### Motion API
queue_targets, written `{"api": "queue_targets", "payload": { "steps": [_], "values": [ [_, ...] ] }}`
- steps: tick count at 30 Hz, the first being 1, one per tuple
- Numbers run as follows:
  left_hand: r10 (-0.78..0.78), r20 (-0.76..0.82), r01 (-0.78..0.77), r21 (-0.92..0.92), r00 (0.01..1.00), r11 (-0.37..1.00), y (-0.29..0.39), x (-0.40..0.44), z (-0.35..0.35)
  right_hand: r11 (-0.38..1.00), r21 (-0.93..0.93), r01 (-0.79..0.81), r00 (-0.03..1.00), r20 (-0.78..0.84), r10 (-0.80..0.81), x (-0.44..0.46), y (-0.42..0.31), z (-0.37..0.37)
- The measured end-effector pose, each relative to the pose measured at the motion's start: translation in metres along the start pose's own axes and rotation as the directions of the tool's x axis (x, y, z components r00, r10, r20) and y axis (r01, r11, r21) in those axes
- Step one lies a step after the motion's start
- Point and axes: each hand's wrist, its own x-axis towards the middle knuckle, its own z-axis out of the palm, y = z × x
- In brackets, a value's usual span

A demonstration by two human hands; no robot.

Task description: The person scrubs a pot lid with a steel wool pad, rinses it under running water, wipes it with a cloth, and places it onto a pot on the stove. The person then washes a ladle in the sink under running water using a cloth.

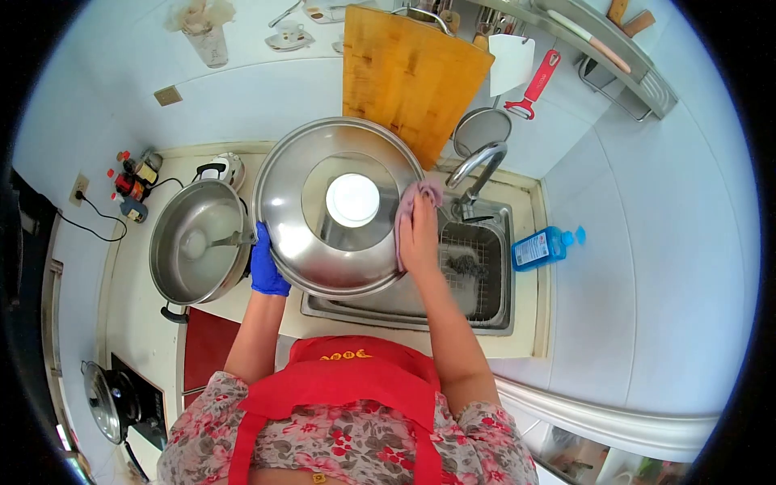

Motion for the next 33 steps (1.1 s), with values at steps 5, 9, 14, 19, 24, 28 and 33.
{"api": "queue_targets", "payload": {
  "steps": [5, 9, 14, 19, 24, 28, 33],
  "values": [
    [-0.047, -0.006, 0.047, -0.033, 0.999, 0.998, -0.01, 0.0, -0.015, 0.996, 0.04, 0.081, 0.99, 0.115, -0.085, 0.043, -0.001, -0.002],
    [-0.055, 0.003, 0.055, -0.095, 0.999, 0.994, -0.008, -0.003, -0.015, 0.963, -0.073, 0.26, 0.948, 0.207, -0.241, 0.026, -0.037, 0.002],
    [-0.109, 0.027, 0.109, -0.013, 0.994, 0.994, -0.01, -0.002, -0.023, 0.989, 0.015, 0.146, 0.965, 0.219, -0.146, 0.019, -0.024, -0.004],
    [-0.175, 0.035, 0.171, 0.097, 0.984, 0.98, -0.015, -0.003, -0.027, 0.963, 0.102, 0.248, 0.899, 0.346, -0.268, 0.072, -0.012, -0.004],
    [-0.182, 0.01, 0.178, 0.156, 0.983, 0.972, -0.008, -0.007, -0.021, 0.881, 0.233, 0.413, 0.648, 0.604, -0.464, 0.103, -0.04, -0.014],
    [-0.223, 0.104, 0.195, 0.223, 0.969, 0.955, -0.019, -0.006, -0.025, 0.883, 0.251, 0.396, 0.676, 0.571, -0.466, 0.108, -0.043, -0.01],
    [-0.222, 0.056, 0.214, 0.113, 0.974, 0.97, -0.025, -0.005, -0.031, 0.981, 0.112, 0.159, 0.889, 0.416, -0.192, 0.068, 0.019, -0.012]
  ]
}}
